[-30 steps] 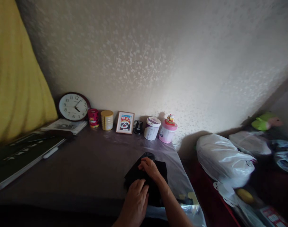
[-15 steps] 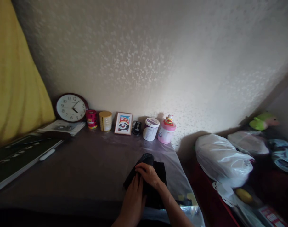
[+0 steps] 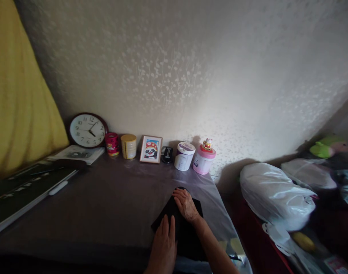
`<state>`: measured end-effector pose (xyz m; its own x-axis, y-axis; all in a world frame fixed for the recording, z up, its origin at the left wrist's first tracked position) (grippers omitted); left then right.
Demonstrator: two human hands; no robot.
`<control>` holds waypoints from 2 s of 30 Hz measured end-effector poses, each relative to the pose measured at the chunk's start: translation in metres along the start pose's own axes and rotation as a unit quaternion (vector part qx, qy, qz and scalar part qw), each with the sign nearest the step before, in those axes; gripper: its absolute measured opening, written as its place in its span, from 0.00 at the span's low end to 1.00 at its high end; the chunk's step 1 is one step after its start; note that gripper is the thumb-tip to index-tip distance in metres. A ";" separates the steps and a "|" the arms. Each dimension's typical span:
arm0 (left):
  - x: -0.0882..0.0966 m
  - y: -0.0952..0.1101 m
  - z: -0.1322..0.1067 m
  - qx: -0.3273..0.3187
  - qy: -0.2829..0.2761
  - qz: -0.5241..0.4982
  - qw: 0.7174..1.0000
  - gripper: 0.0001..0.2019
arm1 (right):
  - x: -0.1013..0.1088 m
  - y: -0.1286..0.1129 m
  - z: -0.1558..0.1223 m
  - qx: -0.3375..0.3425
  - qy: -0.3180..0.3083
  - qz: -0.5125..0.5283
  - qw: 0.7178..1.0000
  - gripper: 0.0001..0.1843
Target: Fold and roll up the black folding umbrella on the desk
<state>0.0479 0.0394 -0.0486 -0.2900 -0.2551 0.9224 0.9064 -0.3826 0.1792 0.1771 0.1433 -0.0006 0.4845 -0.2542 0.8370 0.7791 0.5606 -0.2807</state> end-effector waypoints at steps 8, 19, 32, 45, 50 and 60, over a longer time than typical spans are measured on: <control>0.010 0.003 0.004 0.021 -0.084 0.016 0.996 0.31 | 0.019 0.019 0.023 -0.112 0.022 -0.035 0.993 0.16; 0.015 0.001 0.003 0.005 -0.069 0.022 0.997 0.30 | 0.000 -0.006 0.015 -0.104 -0.037 -0.032 0.993 0.14; 0.023 -0.006 0.002 -0.013 -0.093 -0.078 0.993 0.29 | 0.067 0.020 -0.080 -0.384 0.058 0.013 0.921 0.24; 0.032 -0.019 -0.006 -0.031 -0.140 -0.165 0.976 0.48 | 0.056 -0.008 -0.072 -0.359 0.050 0.159 0.918 0.15; 0.034 -0.018 -0.003 -0.042 -0.141 -0.155 0.977 0.47 | 0.050 -0.026 -0.037 -0.358 0.062 0.274 0.891 0.17; 0.039 -0.013 0.002 -0.025 -0.133 -0.136 0.981 0.44 | 0.003 -0.022 -0.002 -0.365 0.076 0.252 0.893 0.19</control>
<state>0.0249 0.0363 -0.0143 -0.4223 0.1003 0.9009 0.7887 -0.4492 0.4197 0.1626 0.1286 0.0072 0.8524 -0.2501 0.4591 0.4706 -0.0153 -0.8822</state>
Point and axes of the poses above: each hand's wrist, its own z-axis towards the middle knuckle, its own x-axis out of the back of the hand, y = z × x, the point moved 2 cm from there along z, towards the middle knuckle, and after that the axes turned 3 degrees about -y, right-handed, at the moved point
